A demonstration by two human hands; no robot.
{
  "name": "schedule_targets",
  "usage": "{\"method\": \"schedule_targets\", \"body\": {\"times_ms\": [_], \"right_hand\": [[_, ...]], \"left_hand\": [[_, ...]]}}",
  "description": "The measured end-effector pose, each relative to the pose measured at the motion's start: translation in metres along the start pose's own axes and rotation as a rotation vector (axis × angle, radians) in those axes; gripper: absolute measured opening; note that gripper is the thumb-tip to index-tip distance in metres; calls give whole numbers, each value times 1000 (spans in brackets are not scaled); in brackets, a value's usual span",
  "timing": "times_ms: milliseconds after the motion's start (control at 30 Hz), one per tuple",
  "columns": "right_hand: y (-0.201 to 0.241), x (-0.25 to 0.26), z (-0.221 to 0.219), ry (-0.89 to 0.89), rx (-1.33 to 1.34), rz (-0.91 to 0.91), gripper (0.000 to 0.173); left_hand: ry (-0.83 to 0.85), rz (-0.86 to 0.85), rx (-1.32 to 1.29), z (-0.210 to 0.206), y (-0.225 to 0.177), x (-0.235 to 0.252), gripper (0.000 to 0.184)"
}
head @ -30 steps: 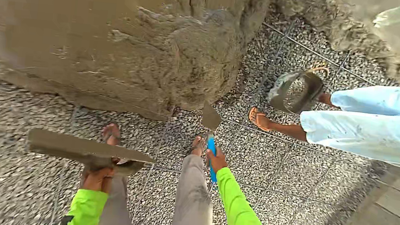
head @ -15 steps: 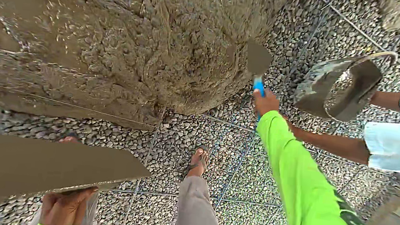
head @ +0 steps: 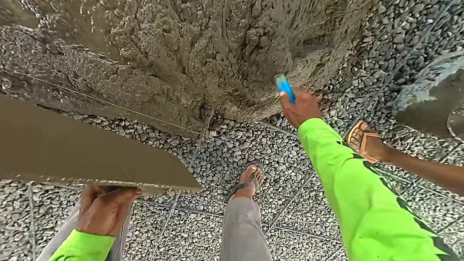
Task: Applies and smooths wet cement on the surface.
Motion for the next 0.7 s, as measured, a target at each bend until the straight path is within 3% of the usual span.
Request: {"method": "schedule_targets", "body": {"times_ms": [433,700], "right_hand": [[54,-66,-45,131,-102,146,51],[72,-106,-70,111,-203,233,50]], "left_hand": [[10,30,14,13,-2,13,58],[-2,39,-4,23,-4,19,58]]}}
Point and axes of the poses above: each hand's wrist, its own x-axis towards the middle knuckle, its own z-axis out of the back of the hand, y = z × x, the point moved 2 cm from there along x, towards the middle knuckle, and after that the axes turned 7 degrees about -x, right-handed, at the moved point
